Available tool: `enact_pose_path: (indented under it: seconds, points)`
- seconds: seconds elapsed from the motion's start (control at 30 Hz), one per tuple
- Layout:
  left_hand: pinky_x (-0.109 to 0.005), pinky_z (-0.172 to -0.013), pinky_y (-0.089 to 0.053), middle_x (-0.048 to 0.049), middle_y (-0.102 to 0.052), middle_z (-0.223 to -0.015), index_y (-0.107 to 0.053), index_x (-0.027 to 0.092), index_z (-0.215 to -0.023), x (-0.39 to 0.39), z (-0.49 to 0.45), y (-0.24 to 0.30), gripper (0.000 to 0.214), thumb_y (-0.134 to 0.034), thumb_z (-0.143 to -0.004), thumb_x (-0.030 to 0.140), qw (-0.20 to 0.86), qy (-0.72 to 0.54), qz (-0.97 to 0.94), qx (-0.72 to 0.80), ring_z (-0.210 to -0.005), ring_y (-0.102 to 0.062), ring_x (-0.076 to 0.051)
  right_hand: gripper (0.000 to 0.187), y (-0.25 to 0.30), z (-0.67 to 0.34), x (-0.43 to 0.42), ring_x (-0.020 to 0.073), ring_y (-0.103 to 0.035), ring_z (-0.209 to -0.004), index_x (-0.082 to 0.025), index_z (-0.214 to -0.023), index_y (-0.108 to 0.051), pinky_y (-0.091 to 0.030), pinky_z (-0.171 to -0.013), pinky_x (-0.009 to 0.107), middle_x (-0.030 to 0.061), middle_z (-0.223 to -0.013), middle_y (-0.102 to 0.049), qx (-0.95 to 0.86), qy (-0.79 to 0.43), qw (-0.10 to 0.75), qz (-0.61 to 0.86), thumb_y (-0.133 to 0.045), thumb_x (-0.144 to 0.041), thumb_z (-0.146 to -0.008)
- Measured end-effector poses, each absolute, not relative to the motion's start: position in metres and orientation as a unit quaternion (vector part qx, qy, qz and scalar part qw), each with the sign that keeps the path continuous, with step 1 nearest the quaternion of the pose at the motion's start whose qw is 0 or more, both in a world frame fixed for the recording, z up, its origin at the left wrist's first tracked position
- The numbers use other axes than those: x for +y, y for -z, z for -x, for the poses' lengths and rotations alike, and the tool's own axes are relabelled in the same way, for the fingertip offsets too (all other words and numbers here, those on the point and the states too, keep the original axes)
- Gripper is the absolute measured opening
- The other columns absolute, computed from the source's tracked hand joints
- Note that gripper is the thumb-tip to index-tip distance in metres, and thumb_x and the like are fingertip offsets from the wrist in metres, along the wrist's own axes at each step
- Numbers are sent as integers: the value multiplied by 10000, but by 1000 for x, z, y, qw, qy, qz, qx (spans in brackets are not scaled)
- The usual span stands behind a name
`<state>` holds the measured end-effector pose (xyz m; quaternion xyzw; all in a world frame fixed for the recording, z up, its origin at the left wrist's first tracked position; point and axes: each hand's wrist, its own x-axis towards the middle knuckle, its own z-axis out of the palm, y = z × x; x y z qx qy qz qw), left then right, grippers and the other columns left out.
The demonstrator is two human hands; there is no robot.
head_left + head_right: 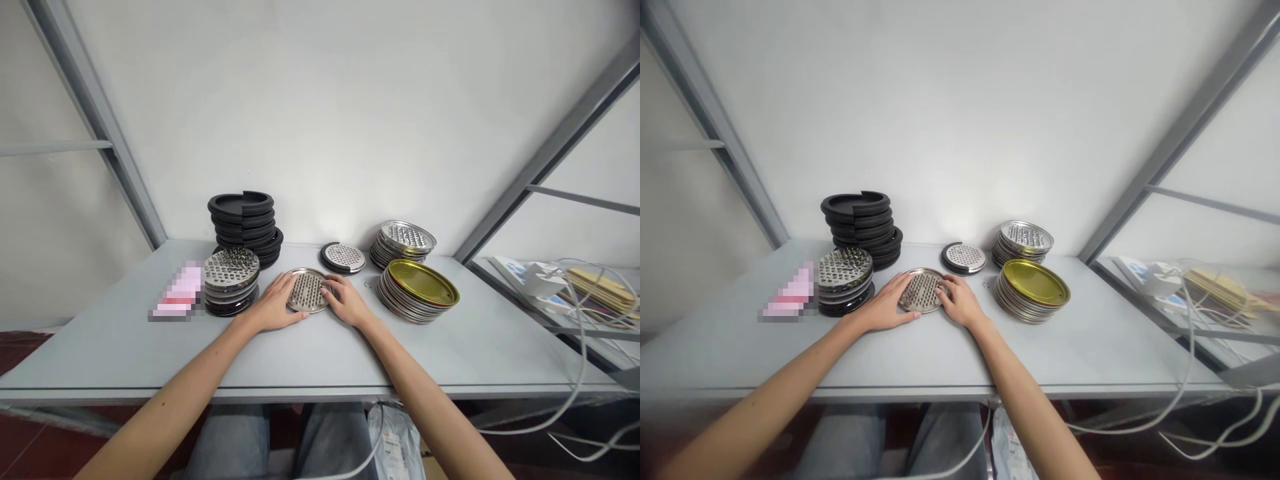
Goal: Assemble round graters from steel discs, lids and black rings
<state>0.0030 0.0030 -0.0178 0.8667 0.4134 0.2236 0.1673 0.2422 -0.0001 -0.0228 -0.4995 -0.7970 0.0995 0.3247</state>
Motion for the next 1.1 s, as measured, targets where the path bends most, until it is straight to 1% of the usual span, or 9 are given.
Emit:
enact_pose_path:
  seconds: [0.13,0.23,0.43,0.53,0.87,1.1]
  points:
    - [-490,-1147,-217,-128,-210,-1535,-179,176,-1480,2,-3,16,944,-642,-750,554,175,-223,-864,416,-1420,-140,-331,357,21,-242,0,246,-517,-1161,-172,-1088,-653,-379,-1028,423,130,-1234,-579,-794,-102,332,498,-442,-402,-916]
    - [-497,-1145,-216,-138,-215,-1532,-189,163,-1477,1,-4,13,940,-653,-747,532,179,-220,-864,416,-1419,-139,-335,329,19,-242,0,237,-539,-1120,-179,-1065,-654,-399,-1001,404,113,-1178,-607,-790,-97,341,500,-441,-382,-917]
    - [-489,-1149,-215,-118,-232,-1531,-194,168,-1478,-1,-4,9,936,-645,-749,541,179,-207,-865,421,-1418,-138,-343,301,18,-245,2,231,-556,-1069,-177,-1047,-646,-413,-965,382,107,-1104,-633,-780,-77,352,512,-449,-359,-911]
    - [-493,-1145,-226,-125,-257,-1521,-208,163,-1475,-2,-4,7,926,-652,-748,525,179,-206,-865,421,-1416,-148,-340,286,19,-246,3,226,-558,-1062,-177,-1036,-646,-416,-958,373,103,-1101,-632,-781,-81,346,513,-456,-348,-907]
    - [-486,-1145,-226,-126,-253,-1523,-234,154,-1468,-2,-4,5,924,-638,-744,561,177,-189,-864,432,-1415,-153,-342,276,19,-245,2,226,-559,-1059,-181,-1019,-651,-420,-956,368,101,-1102,-627,-782,-91,345,512,-460,-341,-901]
    - [-474,-1137,-241,-122,-303,-1501,-285,181,-1450,1,-2,9,903,-669,-720,547,159,-209,-876,404,-1396,-225,-329,258,19,-241,0,229,-568,-1043,-200,-1021,-650,-432,-932,372,89,-1077,-641,-776,-87,352,517,-463,-324,-893]
